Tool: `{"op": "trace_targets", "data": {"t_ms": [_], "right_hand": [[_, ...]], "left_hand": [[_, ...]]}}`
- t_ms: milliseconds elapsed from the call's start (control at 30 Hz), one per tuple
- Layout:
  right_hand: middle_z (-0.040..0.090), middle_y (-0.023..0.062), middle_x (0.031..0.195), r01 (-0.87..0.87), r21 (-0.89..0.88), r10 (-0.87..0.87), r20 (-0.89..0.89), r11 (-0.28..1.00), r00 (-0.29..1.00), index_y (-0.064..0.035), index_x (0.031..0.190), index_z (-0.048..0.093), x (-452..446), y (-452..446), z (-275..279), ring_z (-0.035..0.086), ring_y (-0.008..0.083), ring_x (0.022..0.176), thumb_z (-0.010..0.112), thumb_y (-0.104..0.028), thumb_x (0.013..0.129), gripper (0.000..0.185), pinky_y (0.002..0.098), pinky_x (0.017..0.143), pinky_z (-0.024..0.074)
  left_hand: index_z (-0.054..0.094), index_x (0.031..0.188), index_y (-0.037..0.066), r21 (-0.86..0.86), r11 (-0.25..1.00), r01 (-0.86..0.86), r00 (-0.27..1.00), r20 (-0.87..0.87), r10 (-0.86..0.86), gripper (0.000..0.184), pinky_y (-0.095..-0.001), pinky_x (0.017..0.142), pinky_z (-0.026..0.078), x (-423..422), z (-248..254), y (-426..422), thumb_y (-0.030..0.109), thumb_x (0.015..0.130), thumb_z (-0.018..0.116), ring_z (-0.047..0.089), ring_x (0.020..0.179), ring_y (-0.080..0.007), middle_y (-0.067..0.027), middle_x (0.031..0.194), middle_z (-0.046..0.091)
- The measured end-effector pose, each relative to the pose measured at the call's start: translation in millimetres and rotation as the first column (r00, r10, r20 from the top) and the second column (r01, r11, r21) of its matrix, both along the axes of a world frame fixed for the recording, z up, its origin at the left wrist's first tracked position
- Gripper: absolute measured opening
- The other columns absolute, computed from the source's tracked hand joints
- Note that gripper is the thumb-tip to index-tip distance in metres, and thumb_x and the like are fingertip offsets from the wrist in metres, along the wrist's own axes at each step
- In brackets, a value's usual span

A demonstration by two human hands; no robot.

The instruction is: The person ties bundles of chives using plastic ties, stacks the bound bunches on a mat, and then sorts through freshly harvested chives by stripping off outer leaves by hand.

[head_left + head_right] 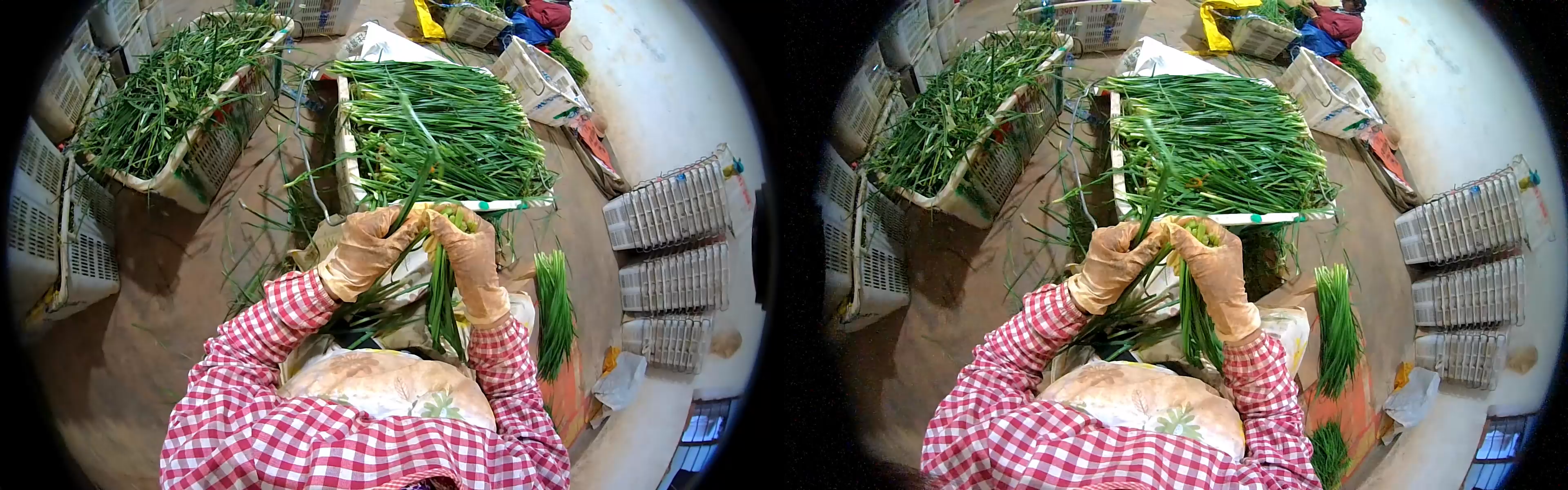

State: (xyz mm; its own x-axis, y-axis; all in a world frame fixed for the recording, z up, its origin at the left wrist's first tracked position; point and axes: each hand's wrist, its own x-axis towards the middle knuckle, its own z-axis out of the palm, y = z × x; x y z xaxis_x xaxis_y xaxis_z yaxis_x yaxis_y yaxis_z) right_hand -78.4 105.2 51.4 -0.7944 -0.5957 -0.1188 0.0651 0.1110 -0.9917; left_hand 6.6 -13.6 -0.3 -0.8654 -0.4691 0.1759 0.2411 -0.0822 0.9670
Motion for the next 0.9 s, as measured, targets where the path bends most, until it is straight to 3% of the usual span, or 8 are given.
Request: {"op": "trace_targets", "data": {"t_ms": [333,433,467,600,667,733,800,900], "right_hand": [[0.061,0.0000,0.071,0.153,-0.254,-0.199,-0.169,0.955,0.965,-0.0016,0.095,0.064,-59.2,64.4,71.4,0.052,0.0054,0.050,0.067,-0.025,0.084,0.026,0.0182,0.044,0.0410],[0.061,0.0001,0.071,0.295,-0.437,-0.382,-0.126,0.850,0.915,-0.0009,0.096,0.063,-87.4,102.5,87.4,0.051,0.0040,0.050,0.067,-0.023,0.084,0.025,0.0170,0.044,0.0412],[0.061,0.0001,0.071,0.311,-0.445,-0.405,-0.132,0.840,0.905,-0.0009,0.096,0.063,-95.1,112.1,94.6,0.051,0.0040,0.050,0.067,-0.023,0.084,0.025,0.0170,0.044,0.0412],[0.064,0.0018,0.072,0.334,-0.285,-0.421,-0.344,0.899,0.839,-0.0038,0.094,0.065,-87.3,117.6,110.7,0.055,0.0042,0.053,0.069,-0.019,0.083,0.019,0.0157,0.044,0.0418],[0.066,0.0032,0.074,0.258,-0.147,-0.297,-0.520,0.955,0.801,-0.0058,0.092,0.067,-80.5,109.7,103.3,0.058,0.0054,0.055,0.070,-0.016,0.082,0.015,0.0161,0.044,0.0439],[0.067,0.0042,0.077,0.064,-0.140,-0.131,-0.542,0.988,0.830,-0.0062,0.091,0.068,-75.1,103.1,92.3,0.059,0.0062,0.056,0.069,-0.015,0.083,0.013,0.0174,0.044,0.0464],[0.068,0.0044,0.079,-0.076,-0.176,0.006,-0.367,0.981,0.930,-0.0047,0.091,0.068,-52.8,94.3,90.4,0.059,0.0059,0.058,0.069,-0.016,0.083,0.014,0.0180,0.046,0.0476],[0.065,0.0027,0.083,-0.077,-0.247,0.100,0.082,0.966,0.992,-0.0001,0.092,0.066,-36.0,94.2,92.8,0.059,0.0071,0.068,0.069,-0.015,0.083,0.018,0.0205,0.059,0.0488]], "left_hand": [[0.053,0.094,0.012,-0.670,0.690,-0.275,0.877,0.120,0.466,0.012,-0.0378,0.048,0.046,8.1,-142.8,-58.3,0.022,0.089,0.056,0.060,0.060,-0.0263,-0.0100,0.067,0.059],[0.061,0.098,0.006,-0.754,0.503,0.421,0.535,0.655,0.534,0.020,-0.0438,0.070,0.050,84.7,-219.1,-129.6,0.021,0.087,0.054,0.063,0.082,-0.0343,-0.0173,0.086,0.064],[0.060,0.112,0.007,-0.481,0.675,0.559,0.121,0.853,0.508,0.032,-0.0422,0.085,0.048,91.7,-193.0,-138.0,0.019,0.082,0.058,0.061,0.099,-0.0327,-0.0175,0.102,0.064],[0.059,0.116,0.007,-0.378,0.343,0.860,0.126,0.808,0.576,0.039,-0.0406,0.089,0.047,103.7,-95.2,-168.7,0.021,0.079,0.060,0.061,0.102,-0.0299,-0.0187,0.105,0.064],[0.060,0.110,0.005,-0.680,0.081,0.729,0.554,0.655,0.514,0.031,-0.0353,0.067,0.052,58.4,-16.2,-149.0,0.023,0.085,0.061,0.063,0.073,-0.0250,-0.0107,0.087,0.066],[0.052,0.125,0.008,-0.635,0.739,0.225,0.932,0.360,0.026,0.047,-0.0283,0.066,0.052,13.6,47.3,-92.1,0.025,0.083,0.067,0.061,0.074,-0.0148,-0.0060,0.091,0.067],[0.038,0.138,0.011,-0.177,0.929,0.325,0.946,0.037,-0.323,0.074,-0.0296,0.082,0.051,-20.5,104.0,-41.9,0.032,0.077,0.074,0.061,0.093,-0.0156,-0.0093,0.114,0.061],[0.016,0.146,0.011,-0.169,0.830,0.531,0.670,-0.517,-0.533,0.106,-0.0421,0.108,0.031,-89.6,93.1,32.1,0.043,0.067,0.079,0.041,0.127,-0.0271,-0.0144,0.146,0.031]]}}
